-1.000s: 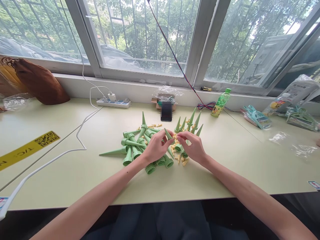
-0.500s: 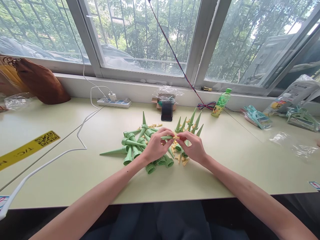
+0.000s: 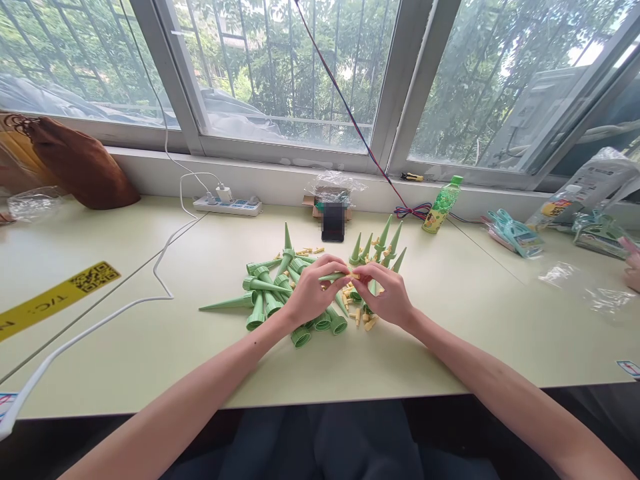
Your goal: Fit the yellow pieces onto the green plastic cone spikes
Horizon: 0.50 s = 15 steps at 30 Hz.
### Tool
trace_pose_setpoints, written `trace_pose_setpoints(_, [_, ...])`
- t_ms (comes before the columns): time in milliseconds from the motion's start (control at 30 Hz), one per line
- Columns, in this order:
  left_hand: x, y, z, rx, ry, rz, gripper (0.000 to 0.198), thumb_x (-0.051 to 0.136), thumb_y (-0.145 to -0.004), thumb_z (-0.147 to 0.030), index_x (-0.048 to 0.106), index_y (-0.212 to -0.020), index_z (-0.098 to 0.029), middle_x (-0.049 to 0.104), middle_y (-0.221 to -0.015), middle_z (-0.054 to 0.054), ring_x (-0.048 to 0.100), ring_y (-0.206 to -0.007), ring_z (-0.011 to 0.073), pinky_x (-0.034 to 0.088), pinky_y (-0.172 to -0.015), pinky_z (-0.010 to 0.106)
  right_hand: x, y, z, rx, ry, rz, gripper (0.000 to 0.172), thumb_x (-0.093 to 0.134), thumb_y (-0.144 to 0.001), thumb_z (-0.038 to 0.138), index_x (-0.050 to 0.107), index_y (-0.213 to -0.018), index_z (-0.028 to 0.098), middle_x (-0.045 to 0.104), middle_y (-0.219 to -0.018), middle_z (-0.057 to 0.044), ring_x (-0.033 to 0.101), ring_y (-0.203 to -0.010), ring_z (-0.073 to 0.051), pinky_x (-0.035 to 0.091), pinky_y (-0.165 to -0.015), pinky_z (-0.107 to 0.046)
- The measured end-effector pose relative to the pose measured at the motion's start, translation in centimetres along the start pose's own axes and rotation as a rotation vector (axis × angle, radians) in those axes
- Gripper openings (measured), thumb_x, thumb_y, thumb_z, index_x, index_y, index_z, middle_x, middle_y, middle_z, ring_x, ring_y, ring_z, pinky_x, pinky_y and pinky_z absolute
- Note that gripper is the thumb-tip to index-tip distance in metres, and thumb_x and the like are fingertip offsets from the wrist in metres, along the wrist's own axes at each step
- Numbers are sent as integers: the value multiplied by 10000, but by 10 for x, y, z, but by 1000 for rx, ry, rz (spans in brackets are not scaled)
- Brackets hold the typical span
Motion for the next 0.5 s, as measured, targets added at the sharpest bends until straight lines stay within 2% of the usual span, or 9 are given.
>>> trace_pose_setpoints(100, [-1,0,-1,66,-40,-15,186,549,-905,-335,675,-936,-202,603,-990,77,610,-821,154,565,-610,263,0,0,1,-12,4,-6,98,577,-882,218,625,-967,212,623,-756,-18,580,-627,-121,521,-612,-264])
trace_pose_setpoints(267, [-1,0,-3,169,-117,-34,139,547,-911,-262,671,-917,-201,621,-969,73,608,-838,155,536,-745,307,-1,1,1,-20,7,-7,94,572,-887,221,620,-968,217,623,-756,-20,578,-630,-127,521,-611,-269])
trace_pose_setpoints(500, [-1,1,-6,210,-113,-26,127,540,-913,-220,664,-921,-196,614,-966,70,602,-856,153,497,-757,287,-1,1,0,-27,-12,-22,103,587,-872,196,624,-965,220,620,-770,-16,578,-643,-126,515,-615,-267])
Point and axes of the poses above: each hand's wrist, its own y-axis away from the middle knuckle, its own x-axis out of the palm, z = x × y, the point moved 4 cm from there along -y, towards the middle knuckle
